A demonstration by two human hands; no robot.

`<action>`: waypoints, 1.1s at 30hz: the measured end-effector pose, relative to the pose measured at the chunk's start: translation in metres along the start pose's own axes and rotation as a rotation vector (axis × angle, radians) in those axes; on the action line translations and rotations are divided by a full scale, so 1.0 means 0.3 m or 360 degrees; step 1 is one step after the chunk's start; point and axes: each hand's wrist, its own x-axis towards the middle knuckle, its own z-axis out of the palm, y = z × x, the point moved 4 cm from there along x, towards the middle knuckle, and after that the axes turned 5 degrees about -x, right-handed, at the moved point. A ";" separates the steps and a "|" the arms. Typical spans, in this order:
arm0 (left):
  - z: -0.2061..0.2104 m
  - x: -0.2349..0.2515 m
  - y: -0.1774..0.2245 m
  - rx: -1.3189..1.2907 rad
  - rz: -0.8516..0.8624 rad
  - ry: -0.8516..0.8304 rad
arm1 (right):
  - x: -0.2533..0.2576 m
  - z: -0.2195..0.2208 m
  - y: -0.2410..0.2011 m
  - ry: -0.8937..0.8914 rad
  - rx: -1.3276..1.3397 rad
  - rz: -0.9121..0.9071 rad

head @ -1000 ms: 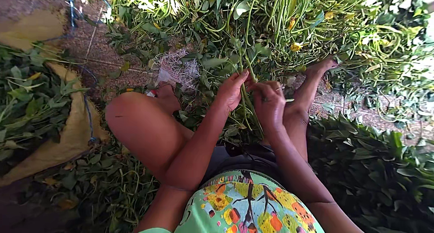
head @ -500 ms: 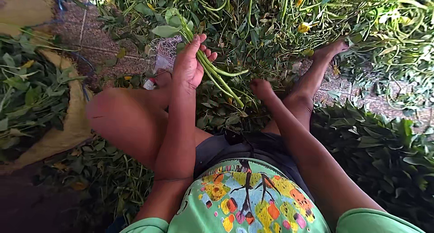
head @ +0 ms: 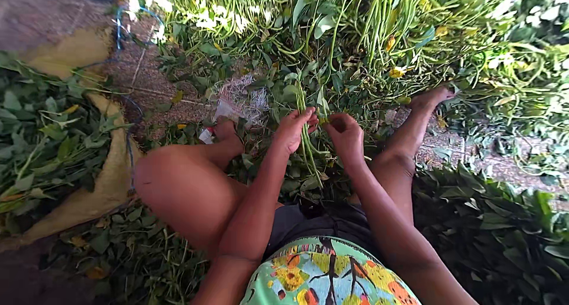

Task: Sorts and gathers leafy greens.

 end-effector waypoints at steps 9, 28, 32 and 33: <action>0.057 -0.016 0.039 0.0443 0.0175 -0.0117 | -0.079 -0.010 -0.111 0.0239 -0.0110 -0.0556; 0.102 -0.028 0.100 -0.0583 -0.0016 -0.0186 | 0.863 -0.126 -0.298 -0.0068 -0.0664 0.0072; 0.086 -0.026 0.101 -0.0542 -0.0157 -0.0336 | 0.918 0.061 -0.092 -0.0183 -0.0151 0.0560; 0.076 -0.026 0.105 -0.0474 -0.0134 -0.0326 | 0.900 0.088 -0.061 -0.0113 0.0059 0.0514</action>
